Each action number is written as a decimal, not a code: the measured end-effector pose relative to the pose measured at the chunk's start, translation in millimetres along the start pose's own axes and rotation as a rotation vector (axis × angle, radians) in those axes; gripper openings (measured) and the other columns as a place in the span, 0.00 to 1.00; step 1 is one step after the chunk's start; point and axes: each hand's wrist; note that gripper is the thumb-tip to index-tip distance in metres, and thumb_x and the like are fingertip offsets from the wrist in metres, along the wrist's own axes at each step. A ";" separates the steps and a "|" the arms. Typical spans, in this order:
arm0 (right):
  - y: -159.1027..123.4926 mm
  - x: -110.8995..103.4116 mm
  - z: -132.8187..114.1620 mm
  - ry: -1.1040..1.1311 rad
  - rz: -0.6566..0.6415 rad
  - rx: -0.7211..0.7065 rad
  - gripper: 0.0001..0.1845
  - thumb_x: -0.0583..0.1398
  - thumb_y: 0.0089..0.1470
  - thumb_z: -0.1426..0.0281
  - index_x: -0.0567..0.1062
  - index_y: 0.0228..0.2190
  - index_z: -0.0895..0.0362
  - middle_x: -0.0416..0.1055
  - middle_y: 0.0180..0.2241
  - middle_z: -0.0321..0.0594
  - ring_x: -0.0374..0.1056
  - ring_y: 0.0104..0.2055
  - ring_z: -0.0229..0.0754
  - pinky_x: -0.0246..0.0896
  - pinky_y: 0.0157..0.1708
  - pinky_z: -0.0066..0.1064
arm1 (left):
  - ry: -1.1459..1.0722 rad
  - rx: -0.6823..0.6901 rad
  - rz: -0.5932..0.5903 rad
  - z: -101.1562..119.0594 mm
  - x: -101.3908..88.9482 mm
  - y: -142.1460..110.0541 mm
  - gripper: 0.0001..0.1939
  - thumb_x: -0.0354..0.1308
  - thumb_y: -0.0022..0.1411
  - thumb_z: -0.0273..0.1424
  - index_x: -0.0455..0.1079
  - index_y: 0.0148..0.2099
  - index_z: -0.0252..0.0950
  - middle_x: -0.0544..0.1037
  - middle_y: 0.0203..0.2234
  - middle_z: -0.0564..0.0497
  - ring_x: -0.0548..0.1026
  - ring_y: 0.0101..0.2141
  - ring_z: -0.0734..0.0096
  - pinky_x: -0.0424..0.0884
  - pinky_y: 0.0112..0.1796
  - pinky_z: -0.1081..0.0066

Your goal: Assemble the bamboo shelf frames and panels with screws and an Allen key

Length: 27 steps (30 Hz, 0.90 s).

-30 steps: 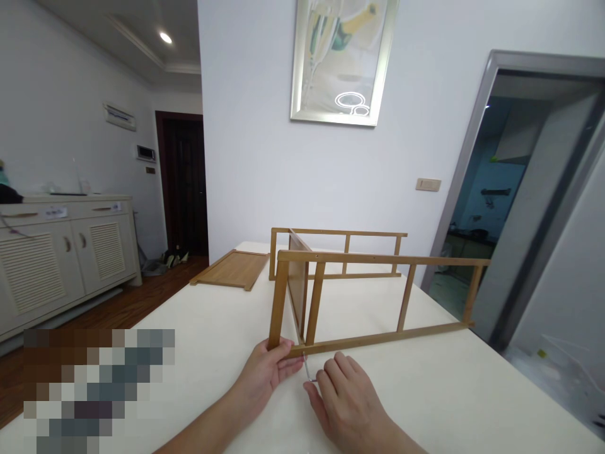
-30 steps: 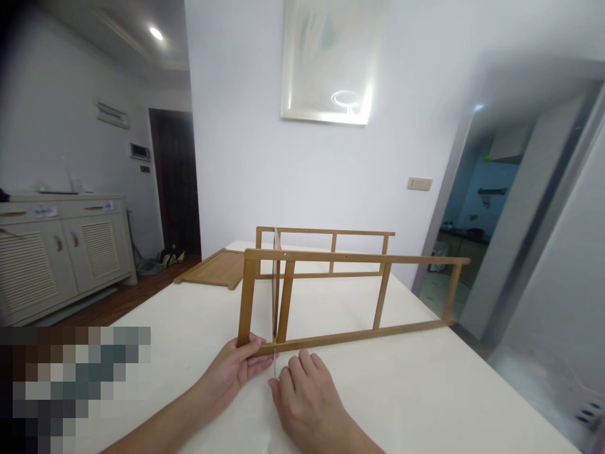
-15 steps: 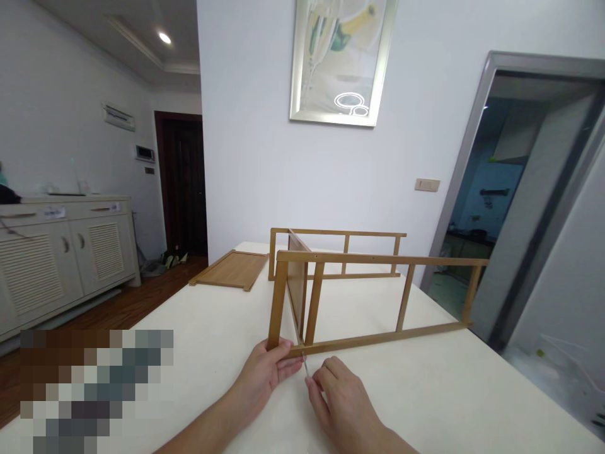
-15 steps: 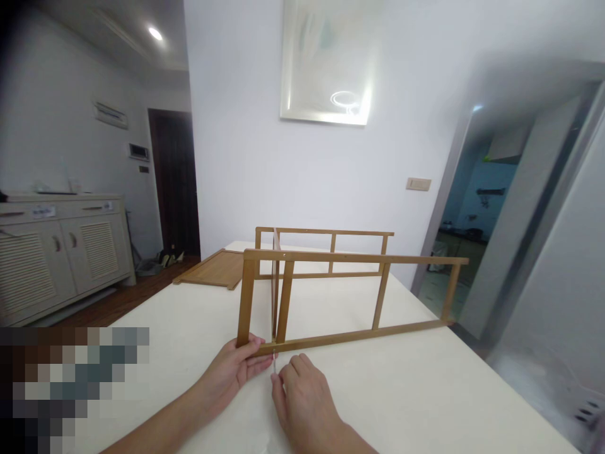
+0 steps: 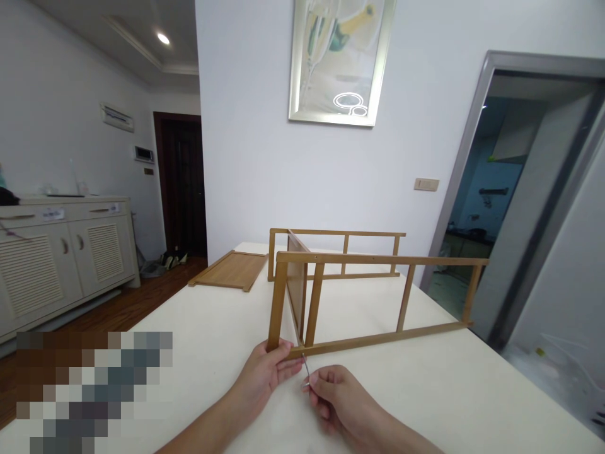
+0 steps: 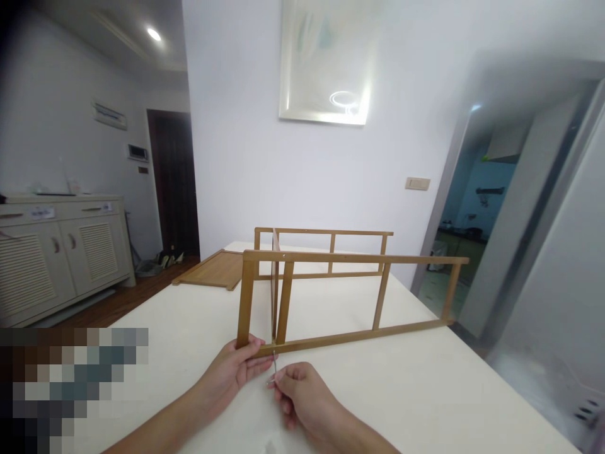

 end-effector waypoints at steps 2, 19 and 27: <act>0.8 0.0 3.6 -0.063 0.016 -0.017 0.18 0.59 0.49 0.54 0.68 0.27 0.57 0.61 0.19 0.29 0.50 0.16 0.29 0.44 0.14 0.24 | -0.001 0.000 0.004 -0.3 -0.1 0.6 0.09 0.64 0.54 0.27 0.65 0.32 0.34 0.78 0.31 0.47 0.80 0.37 0.59 0.75 0.43 0.64; -11.0 -7.1 3.1 -1.536 0.344 -1.052 0.03 0.56 0.57 0.71 0.66 0.35 0.55 0.68 0.31 0.40 0.66 0.32 0.43 0.60 0.28 0.32 | 0.002 -0.002 0.017 1.4 2.0 0.0 0.08 0.63 0.56 0.27 0.65 0.33 0.34 0.78 0.32 0.46 0.80 0.37 0.60 0.75 0.43 0.63; -10.9 -4.3 -1.2 -1.834 0.374 -1.306 0.08 0.56 0.56 0.77 0.65 0.27 0.56 0.65 0.25 0.37 0.59 0.26 0.42 0.46 0.22 0.33 | -0.006 -0.004 0.027 0.0 1.0 0.9 0.09 0.64 0.55 0.26 0.65 0.32 0.34 0.78 0.31 0.46 0.80 0.37 0.59 0.75 0.42 0.64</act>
Point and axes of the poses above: each hand's wrist, its own y-axis towards the middle knuckle, its own x-axis out of the palm, z = x × y
